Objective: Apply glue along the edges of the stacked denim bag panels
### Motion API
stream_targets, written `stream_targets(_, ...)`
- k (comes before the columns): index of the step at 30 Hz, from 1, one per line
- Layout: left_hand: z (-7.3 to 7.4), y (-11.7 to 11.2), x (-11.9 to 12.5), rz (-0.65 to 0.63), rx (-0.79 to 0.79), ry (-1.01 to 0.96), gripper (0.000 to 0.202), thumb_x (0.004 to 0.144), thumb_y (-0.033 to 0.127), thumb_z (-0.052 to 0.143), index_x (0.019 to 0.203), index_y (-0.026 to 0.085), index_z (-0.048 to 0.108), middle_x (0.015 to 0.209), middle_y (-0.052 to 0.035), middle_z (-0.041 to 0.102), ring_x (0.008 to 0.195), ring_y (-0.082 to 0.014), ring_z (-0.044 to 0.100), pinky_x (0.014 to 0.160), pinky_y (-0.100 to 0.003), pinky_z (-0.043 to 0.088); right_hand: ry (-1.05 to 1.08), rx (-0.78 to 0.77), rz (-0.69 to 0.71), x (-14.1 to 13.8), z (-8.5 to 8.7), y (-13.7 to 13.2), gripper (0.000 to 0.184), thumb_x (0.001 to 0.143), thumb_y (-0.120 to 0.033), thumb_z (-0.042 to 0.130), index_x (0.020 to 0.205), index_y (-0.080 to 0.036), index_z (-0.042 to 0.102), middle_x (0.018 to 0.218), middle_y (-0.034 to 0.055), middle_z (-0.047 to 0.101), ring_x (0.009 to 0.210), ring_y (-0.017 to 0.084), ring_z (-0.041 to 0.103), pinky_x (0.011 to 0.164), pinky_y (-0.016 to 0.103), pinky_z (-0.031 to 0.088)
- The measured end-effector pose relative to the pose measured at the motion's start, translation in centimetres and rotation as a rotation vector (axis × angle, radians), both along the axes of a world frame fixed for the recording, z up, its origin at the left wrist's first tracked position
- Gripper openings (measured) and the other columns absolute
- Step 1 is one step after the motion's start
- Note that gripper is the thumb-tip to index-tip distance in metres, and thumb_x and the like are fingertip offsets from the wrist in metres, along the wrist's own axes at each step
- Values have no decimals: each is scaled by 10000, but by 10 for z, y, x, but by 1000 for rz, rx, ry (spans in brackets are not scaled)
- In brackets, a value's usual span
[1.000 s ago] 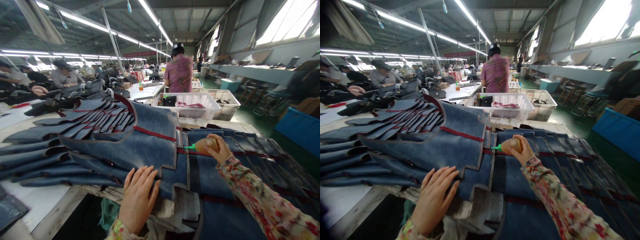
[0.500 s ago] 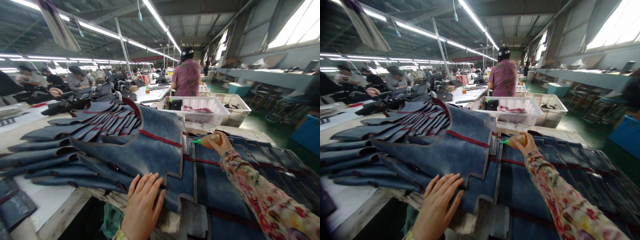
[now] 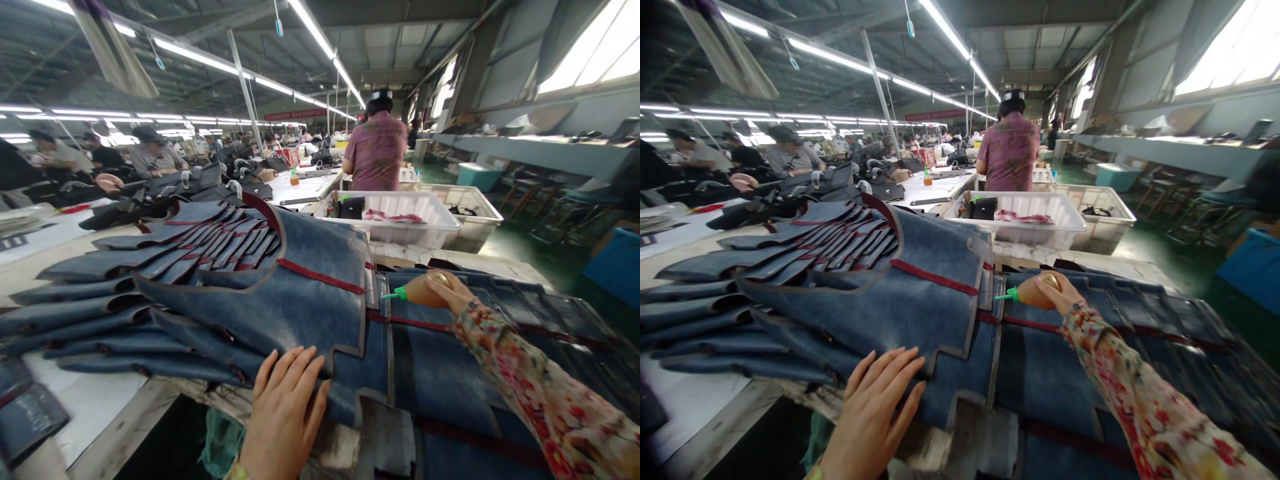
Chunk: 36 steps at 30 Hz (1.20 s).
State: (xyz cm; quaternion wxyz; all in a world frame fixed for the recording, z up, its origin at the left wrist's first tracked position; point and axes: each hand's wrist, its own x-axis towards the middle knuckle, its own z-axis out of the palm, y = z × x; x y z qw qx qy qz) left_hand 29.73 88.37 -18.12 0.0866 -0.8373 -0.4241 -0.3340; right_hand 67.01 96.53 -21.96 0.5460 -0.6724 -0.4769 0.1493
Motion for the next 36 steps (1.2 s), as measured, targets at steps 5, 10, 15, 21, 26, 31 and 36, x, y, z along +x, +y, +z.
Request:
stream_targets(5,-1,-1,0,6,-34,-8,234,852,299,485,1035,274,629,1123,55,642,1056,-162,550,1033,-324,211,-140,79,111,-7,9,-16,487,734,-603,576,1043,-226,568,1015,60,571,937,272,545,864,440,461)
stream_targets(10,0,-1,1,-4,-21,-19,231,858,303,474,1019,267,636,1109,49,649,1046,-164,555,1030,-319,214,-229,132,197,-13,11,-25,473,776,-576,559,1095,-229,522,1031,55,545,929,250,538,873,420,447)
stream_targets(15,1,0,1,-2,-5,-26,234,858,302,473,1016,260,640,1102,42,653,1037,-164,558,1028,-316,223,-270,174,234,-14,2,-22,460,792,-540,557,1117,-222,486,1075,71,528,980,255,518,890,436,425)
stream_targets(21,-2,1,4,-12,47,-19,239,867,300,456,1002,252,646,1084,35,661,1028,-153,559,1039,-292,212,-336,259,117,-13,-6,0,494,756,-547,580,1103,-208,487,1062,77,533,963,260,521,877,440,428)
stream_targets(26,0,5,0,-20,97,46,232,854,302,471,1009,250,636,1077,28,663,1026,-143,565,1061,-280,196,-350,296,52,-8,-7,30,527,721,-551,604,1088,-193,482,1063,92,517,987,271,514,905,443,409)
stream_targets(31,4,11,-11,-77,191,297,306,793,291,560,1090,228,602,1125,26,642,1035,-136,559,1111,-269,84,-335,250,99,-4,-5,28,508,727,-539,608,1084,-199,486,1031,84,526,949,260,525,874,426,431)
stream_targets(36,3,14,-12,-81,234,365,322,791,318,556,1093,217,604,1136,14,637,1039,-144,558,1127,-301,48,-300,232,199,-6,-3,-5,416,785,-486,584,1098,-230,487,1051,53,543,962,236,527,857,383,442)
